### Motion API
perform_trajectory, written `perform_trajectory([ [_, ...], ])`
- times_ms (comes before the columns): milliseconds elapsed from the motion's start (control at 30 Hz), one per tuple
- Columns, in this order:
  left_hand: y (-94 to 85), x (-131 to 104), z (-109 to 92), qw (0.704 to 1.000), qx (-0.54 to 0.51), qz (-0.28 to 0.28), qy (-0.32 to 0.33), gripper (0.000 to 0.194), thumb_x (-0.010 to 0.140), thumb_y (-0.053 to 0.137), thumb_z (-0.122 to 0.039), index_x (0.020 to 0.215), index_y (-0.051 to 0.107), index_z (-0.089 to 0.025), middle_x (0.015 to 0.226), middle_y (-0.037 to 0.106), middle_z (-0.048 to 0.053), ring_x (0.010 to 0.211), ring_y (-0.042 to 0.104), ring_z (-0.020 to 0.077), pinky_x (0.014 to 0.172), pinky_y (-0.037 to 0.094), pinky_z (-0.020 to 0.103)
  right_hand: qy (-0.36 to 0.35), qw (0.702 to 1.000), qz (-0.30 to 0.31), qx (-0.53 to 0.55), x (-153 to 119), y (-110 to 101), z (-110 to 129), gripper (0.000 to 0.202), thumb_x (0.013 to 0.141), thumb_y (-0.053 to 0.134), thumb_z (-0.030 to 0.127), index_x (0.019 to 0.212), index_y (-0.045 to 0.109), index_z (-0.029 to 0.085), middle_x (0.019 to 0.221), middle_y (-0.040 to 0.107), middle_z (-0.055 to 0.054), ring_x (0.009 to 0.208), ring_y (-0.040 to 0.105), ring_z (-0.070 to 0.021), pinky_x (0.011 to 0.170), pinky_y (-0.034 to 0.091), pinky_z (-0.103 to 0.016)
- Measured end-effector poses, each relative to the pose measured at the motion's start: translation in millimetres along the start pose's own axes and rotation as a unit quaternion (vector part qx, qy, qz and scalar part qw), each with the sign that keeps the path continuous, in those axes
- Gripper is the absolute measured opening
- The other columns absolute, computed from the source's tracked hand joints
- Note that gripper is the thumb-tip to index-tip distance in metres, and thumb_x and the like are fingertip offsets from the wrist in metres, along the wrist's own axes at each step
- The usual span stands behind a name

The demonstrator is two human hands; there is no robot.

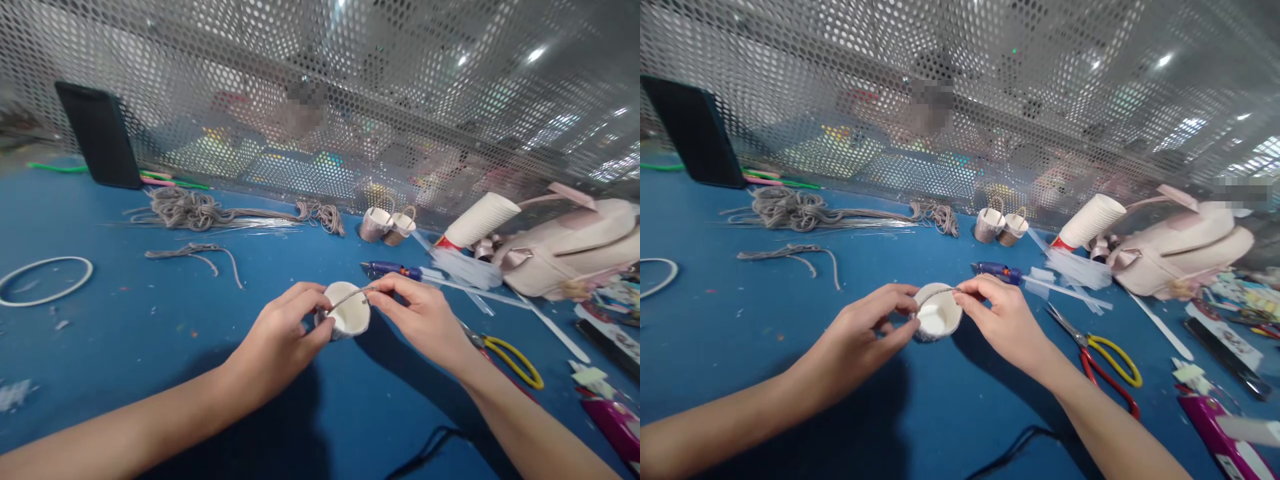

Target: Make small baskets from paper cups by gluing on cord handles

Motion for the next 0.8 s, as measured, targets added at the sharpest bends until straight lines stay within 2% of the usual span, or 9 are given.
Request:
perform_trajectory([
  [133,1.1,-0.7,-2.6,1.000,-0.014,0.009,0.006,0.008,0.082,0.054,-0.014,0.084,0.061,-0.018,0.099,0.063,0.004,0.076,0.058,0.0104,0.055,0.045,0.019,0.015,1.000,0.008,0.004,0.3,3.6,-5.4,0.013,0.088,0.056,0.022,0.080,0.066,0.018,0.076,0.068,0.000,0.067,0.060,-0.0119,0.062,0.047,-0.022],
  [400,0.8,-1.1,-7.9,1.000,-0.009,0.017,0.004,0.005,0.081,0.055,-0.015,0.082,0.059,-0.017,0.095,0.060,0.004,0.063,0.052,0.0079,0.054,0.045,0.020,-0.008,0.999,-0.016,-0.041,-1.7,-1.1,-5.5,0.013,0.087,0.055,0.021,0.079,0.065,0.019,0.076,0.068,-0.001,0.069,0.062,-0.0141,0.063,0.048,-0.025],
  [500,0.6,-2.9,-8.7,1.000,0.000,0.016,0.009,0.004,0.080,0.056,-0.014,0.082,0.059,-0.017,0.095,0.060,0.005,0.067,0.054,0.0091,0.056,0.046,0.021,-0.038,0.997,-0.031,-0.058,-2.5,-1.5,-0.2,0.014,0.088,0.053,0.020,0.080,0.064,0.019,0.076,0.067,-0.002,0.069,0.061,-0.0149,0.063,0.049,-0.027],
  [667,0.9,-6.0,-10.1,1.000,0.019,0.013,0.020,0.002,0.080,0.058,-0.015,0.081,0.058,-0.017,0.093,0.059,0.004,0.072,0.056,0.0107,0.059,0.047,0.021,-0.133,0.983,-0.076,-0.101,-8.7,-3.0,14.6,0.013,0.089,0.052,0.015,0.084,0.064,0.018,0.080,0.067,-0.005,0.076,0.063,-0.0166,0.070,0.051,-0.030],
  [800,0.8,-6.9,-13.0,0.999,0.041,0.009,0.034,0.002,0.081,0.058,-0.017,0.080,0.058,-0.018,0.092,0.059,0.003,0.068,0.055,0.0097,0.059,0.048,0.021,-0.141,0.980,-0.091,-0.106,-13.0,-3.4,12.9,0.013,0.089,0.051,0.013,0.089,0.064,0.017,0.085,0.070,-0.006,0.078,0.066,-0.0158,0.072,0.053,-0.028],
])
Point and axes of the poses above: each hand's wrist, its own x-axis towards the middle knuckle, its own y-axis out of the palm, z = x × y, the point moved 9 cm from there along x, towards the middle knuckle
